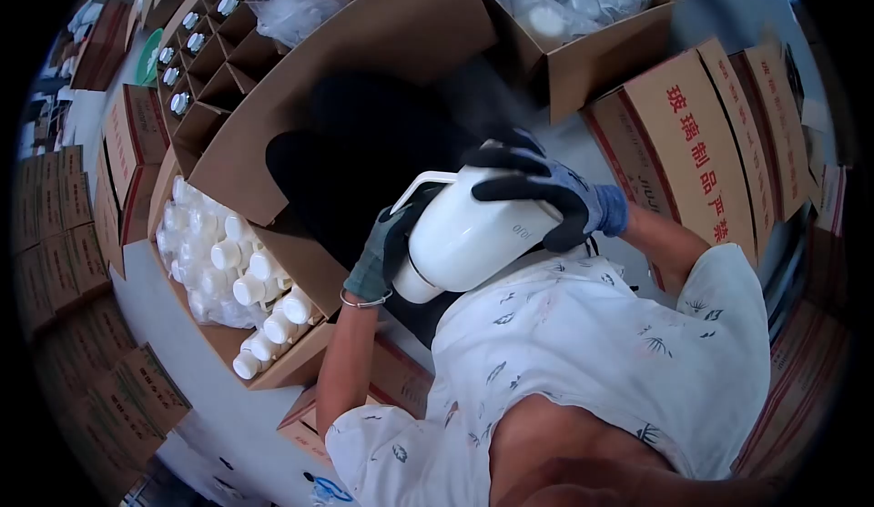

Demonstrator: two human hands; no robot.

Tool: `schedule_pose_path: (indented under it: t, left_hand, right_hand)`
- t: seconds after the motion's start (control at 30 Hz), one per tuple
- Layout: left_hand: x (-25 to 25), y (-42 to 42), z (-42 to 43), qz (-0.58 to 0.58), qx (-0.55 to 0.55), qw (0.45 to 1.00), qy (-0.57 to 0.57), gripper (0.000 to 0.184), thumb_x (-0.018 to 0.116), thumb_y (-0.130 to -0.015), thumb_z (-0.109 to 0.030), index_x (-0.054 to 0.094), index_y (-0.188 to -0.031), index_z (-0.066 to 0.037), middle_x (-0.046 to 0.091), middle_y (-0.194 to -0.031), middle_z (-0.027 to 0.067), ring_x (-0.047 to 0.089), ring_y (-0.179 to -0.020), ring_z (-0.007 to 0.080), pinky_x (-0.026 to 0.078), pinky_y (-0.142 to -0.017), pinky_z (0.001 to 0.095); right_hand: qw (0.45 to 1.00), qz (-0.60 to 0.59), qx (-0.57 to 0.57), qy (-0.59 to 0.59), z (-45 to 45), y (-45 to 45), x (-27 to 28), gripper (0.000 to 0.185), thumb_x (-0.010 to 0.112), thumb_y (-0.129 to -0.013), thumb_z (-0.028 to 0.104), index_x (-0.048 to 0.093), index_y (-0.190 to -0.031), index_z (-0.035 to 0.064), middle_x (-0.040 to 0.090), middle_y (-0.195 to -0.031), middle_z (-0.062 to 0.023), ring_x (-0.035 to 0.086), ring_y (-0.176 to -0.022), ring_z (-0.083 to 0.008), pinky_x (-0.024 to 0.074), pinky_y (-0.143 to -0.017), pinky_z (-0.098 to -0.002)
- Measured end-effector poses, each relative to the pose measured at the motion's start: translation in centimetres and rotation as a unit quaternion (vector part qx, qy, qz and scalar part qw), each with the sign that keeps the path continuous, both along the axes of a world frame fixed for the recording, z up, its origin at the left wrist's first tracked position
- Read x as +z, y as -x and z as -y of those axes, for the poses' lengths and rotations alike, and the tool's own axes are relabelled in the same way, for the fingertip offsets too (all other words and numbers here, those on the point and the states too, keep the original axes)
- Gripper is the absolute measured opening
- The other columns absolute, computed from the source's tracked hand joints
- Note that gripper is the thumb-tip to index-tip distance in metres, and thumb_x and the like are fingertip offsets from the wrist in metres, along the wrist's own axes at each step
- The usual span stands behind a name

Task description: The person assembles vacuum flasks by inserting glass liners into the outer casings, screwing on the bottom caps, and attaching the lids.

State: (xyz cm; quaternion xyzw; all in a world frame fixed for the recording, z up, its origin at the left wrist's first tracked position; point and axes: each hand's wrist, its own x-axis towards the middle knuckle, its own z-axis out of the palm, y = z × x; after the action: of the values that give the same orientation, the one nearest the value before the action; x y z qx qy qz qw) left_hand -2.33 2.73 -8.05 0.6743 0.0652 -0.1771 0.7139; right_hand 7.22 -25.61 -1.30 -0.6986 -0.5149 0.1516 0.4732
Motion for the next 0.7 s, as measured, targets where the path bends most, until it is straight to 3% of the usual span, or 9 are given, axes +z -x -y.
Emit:
schedule_pose_path:
  t: [0.17, 0.23, 0.33, 0.4, 0.43, 0.47, 0.5, 0.63, 0.7]
  left_hand:
    - [-0.6, 0.5, 0.5, 0.233, -0.072, 0.924, -0.295, 0.029, 0.054, -0.084, -0.007, 0.066, -0.11, 0.0, 0.067, -0.099, 0.0195, 0.065, -0.088, 0.0296, 0.05, -0.078, 0.0318]
    - [0.0, 0.7, 0.9, 0.228, -0.037, 0.926, -0.3, 0.028, 0.054, -0.084, -0.007, 0.066, -0.109, 0.0, 0.068, -0.098, 0.0189, 0.065, -0.085, 0.0298, 0.051, -0.077, 0.0332]
    - [2.1, 0.6, 2.6, 0.126, 0.167, 0.961, -0.182, 0.029, 0.054, -0.083, -0.007, 0.067, -0.107, 0.001, 0.069, -0.097, 0.0182, 0.066, -0.083, 0.0307, 0.052, -0.077, 0.0344]
    - [5.5, -0.3, 2.7, 0.189, 0.19, 0.953, -0.139, 0.031, 0.057, -0.077, -0.006, 0.068, -0.106, 0.0, 0.07, -0.095, 0.0163, 0.066, -0.087, 0.0327, 0.051, -0.086, 0.035]
    - [6.3, -1.5, 2.7, 0.318, 0.139, 0.899, -0.268, 0.033, 0.061, -0.071, -0.006, 0.068, -0.103, -0.003, 0.069, -0.101, 0.014, 0.064, -0.098, 0.0341, 0.046, -0.099, 0.0405]
    - [8.9, -2.0, 3.4, 0.384, 0.062, 0.841, -0.376, 0.034, 0.062, -0.068, -0.006, 0.068, -0.101, -0.004, 0.068, -0.106, 0.013, 0.062, -0.104, 0.0339, 0.041, -0.104, 0.0435]
    - [11.2, -2.5, 4.1, 0.443, -0.012, 0.76, -0.476, 0.034, 0.062, -0.065, -0.006, 0.067, -0.099, -0.006, 0.067, -0.111, 0.0119, 0.06, -0.11, 0.0336, 0.037, -0.108, 0.0464]
    - [11.4, -4.7, 1.8, 0.465, 0.021, 0.789, -0.4, 0.032, 0.061, -0.067, -0.006, 0.067, -0.098, -0.006, 0.067, -0.108, 0.0111, 0.062, -0.107, 0.0289, 0.043, -0.102, 0.0435]
    - [9.8, -4.2, 0.4, 0.152, 0.143, 0.966, -0.154, 0.027, 0.057, -0.077, -0.007, 0.068, -0.101, -0.001, 0.069, -0.098, 0.0111, 0.067, -0.091, 0.0228, 0.052, -0.088, 0.0352]
  right_hand:
    - [0.966, -0.246, 0.043, -0.069, -0.7, -2.5, 2.0, 0.092, 0.067, -0.07, 0.059, 0.043, -0.139, 0.003, 0.035, -0.145, -0.0235, 0.039, -0.131, -0.0385, 0.0197, -0.112, -0.0476]
    - [0.997, -0.021, 0.071, -0.016, -1.0, -3.4, 0.4, 0.088, 0.063, -0.073, 0.064, 0.048, -0.136, 0.0046, 0.028, -0.149, -0.0229, 0.028, -0.137, -0.039, 0.0192, -0.112, -0.0467]
    - [0.999, -0.039, 0.026, -0.022, -1.5, -2.6, 1.4, 0.078, 0.058, -0.081, 0.06, 0.046, -0.14, 0.0108, 0.027, -0.15, -0.0225, 0.023, -0.139, -0.0392, 0.0169, -0.114, -0.0482]
    - [0.904, -0.406, -0.135, -0.025, -1.4, -2.1, -0.8, 0.074, 0.063, -0.084, 0.05, 0.041, -0.142, 0.0085, 0.037, -0.147, -0.0146, 0.035, -0.134, -0.0278, 0.026, -0.112, -0.0417]
    - [0.726, -0.658, -0.199, -0.037, -1.9, -2.5, -0.1, 0.068, 0.063, -0.088, 0.043, 0.041, -0.142, 0.009, 0.043, -0.143, -0.0126, 0.043, -0.13, -0.0236, 0.0333, -0.11, -0.0372]
    - [0.834, -0.518, -0.183, -0.06, -0.9, -2.9, -2.5, 0.06, 0.061, -0.091, 0.039, 0.042, -0.141, 0.0097, 0.048, -0.138, -0.0115, 0.049, -0.123, -0.0203, 0.039, -0.105, -0.0335]
    - [0.825, -0.534, -0.146, -0.109, -0.6, -3.7, -3.9, 0.056, 0.058, -0.094, 0.037, 0.043, -0.14, 0.0096, 0.05, -0.136, -0.0106, 0.051, -0.12, -0.0182, 0.0402, -0.104, -0.0323]
    - [0.818, -0.546, -0.059, -0.172, 0.1, -5.8, -5.3, 0.051, 0.051, -0.099, 0.033, 0.039, -0.142, 0.0087, 0.049, -0.137, -0.0084, 0.05, -0.12, -0.0142, 0.0379, -0.106, -0.0297]
    - [0.84, -0.506, -0.119, -0.157, -0.6, -5.4, -2.0, 0.057, 0.052, -0.099, 0.033, 0.033, -0.146, 0.0078, 0.042, -0.144, -0.0093, 0.042, -0.129, -0.0151, 0.0314, -0.11, -0.0301]
